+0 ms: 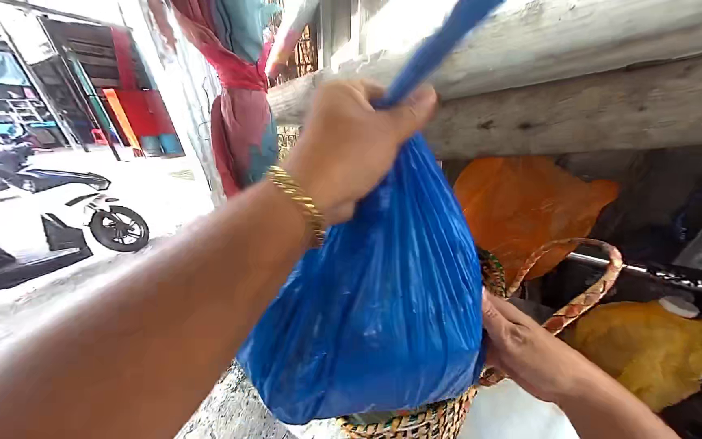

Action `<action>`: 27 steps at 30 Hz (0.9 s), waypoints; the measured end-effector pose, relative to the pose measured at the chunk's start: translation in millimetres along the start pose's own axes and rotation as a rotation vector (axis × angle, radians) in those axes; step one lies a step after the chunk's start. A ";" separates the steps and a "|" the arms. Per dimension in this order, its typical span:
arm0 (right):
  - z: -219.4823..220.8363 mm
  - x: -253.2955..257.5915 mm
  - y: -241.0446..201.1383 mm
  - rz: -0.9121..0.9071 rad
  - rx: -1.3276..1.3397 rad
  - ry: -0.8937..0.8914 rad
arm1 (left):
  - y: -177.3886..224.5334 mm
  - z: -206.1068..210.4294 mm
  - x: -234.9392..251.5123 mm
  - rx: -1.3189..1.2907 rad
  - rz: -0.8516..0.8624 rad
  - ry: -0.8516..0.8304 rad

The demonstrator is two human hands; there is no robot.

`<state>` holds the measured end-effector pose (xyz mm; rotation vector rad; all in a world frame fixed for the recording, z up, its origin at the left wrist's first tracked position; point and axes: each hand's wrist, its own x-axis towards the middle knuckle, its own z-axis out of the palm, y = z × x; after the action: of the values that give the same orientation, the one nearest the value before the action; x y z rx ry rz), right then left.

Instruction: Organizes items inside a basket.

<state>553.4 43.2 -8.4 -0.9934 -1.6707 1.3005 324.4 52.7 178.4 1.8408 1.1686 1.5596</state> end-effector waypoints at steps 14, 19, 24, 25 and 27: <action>-39.2 -4.8 4.3 0.349 -0.479 -0.292 | -12.9 104.2 0.3 0.469 -0.162 -0.856; -33.1 5.3 -9.9 0.441 -0.713 -0.484 | -10.7 107.8 -8.4 0.596 -0.188 -0.965; -29.9 13.3 -9.7 0.513 -0.792 -0.528 | -37.0 119.2 -2.6 0.527 -0.256 -1.004; -36.7 10.8 -10.2 0.428 -0.765 -0.481 | -45.6 123.1 -4.3 0.472 -0.273 -0.987; -52.8 2.8 -10.2 0.280 -0.621 -0.345 | -61.1 134.2 -9.9 0.390 -0.298 -0.950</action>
<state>599.5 63.5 11.0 -1.4655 -2.3490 1.1923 433.2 100.8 90.7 2.1136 1.1991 0.1904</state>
